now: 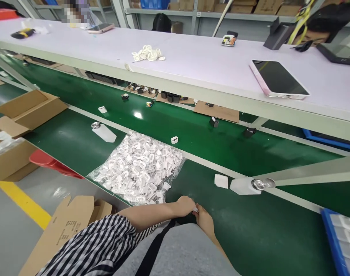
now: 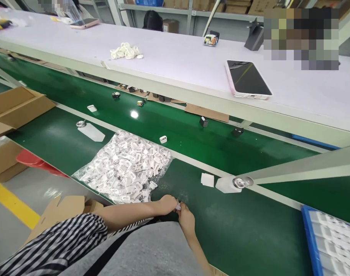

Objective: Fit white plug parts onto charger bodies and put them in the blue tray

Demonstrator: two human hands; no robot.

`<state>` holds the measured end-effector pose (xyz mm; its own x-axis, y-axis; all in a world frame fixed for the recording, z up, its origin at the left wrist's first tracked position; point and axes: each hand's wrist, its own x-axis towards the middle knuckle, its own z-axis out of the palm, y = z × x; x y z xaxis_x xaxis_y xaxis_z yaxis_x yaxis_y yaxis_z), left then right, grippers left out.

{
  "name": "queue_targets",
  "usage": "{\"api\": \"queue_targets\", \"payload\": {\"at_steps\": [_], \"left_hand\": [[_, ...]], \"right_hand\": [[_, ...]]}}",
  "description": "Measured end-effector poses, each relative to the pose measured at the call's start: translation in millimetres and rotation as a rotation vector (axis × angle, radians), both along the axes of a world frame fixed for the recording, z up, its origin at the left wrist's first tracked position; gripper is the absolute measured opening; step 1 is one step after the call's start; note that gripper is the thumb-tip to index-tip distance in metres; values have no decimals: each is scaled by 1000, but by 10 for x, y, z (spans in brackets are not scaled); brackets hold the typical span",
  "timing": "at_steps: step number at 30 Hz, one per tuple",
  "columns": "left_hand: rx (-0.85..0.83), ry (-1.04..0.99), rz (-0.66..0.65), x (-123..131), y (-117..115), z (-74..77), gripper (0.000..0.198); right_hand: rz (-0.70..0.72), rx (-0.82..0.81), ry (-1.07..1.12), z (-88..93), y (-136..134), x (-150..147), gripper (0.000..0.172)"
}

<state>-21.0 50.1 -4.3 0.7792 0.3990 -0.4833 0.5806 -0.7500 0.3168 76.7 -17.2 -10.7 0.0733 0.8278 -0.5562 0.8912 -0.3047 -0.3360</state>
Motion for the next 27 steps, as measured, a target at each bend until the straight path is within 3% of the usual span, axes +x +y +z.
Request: {"api": "queue_targets", "payload": {"at_steps": [8,17,23,27], "left_hand": [[-5,9,27,24,-18,12,21],[-80,64,75,98,16,7,21],[-95,70,121,63,22,96,19],[-56,47,132,-30,-76,109,19]], "right_hand": [[28,-37,-63,78,57,-42,28],[28,-93,-72,47,85,-16,22],[18,-16,-48,28,36,5,18],[-3,53,-1,3,-104,-18,25]]}}
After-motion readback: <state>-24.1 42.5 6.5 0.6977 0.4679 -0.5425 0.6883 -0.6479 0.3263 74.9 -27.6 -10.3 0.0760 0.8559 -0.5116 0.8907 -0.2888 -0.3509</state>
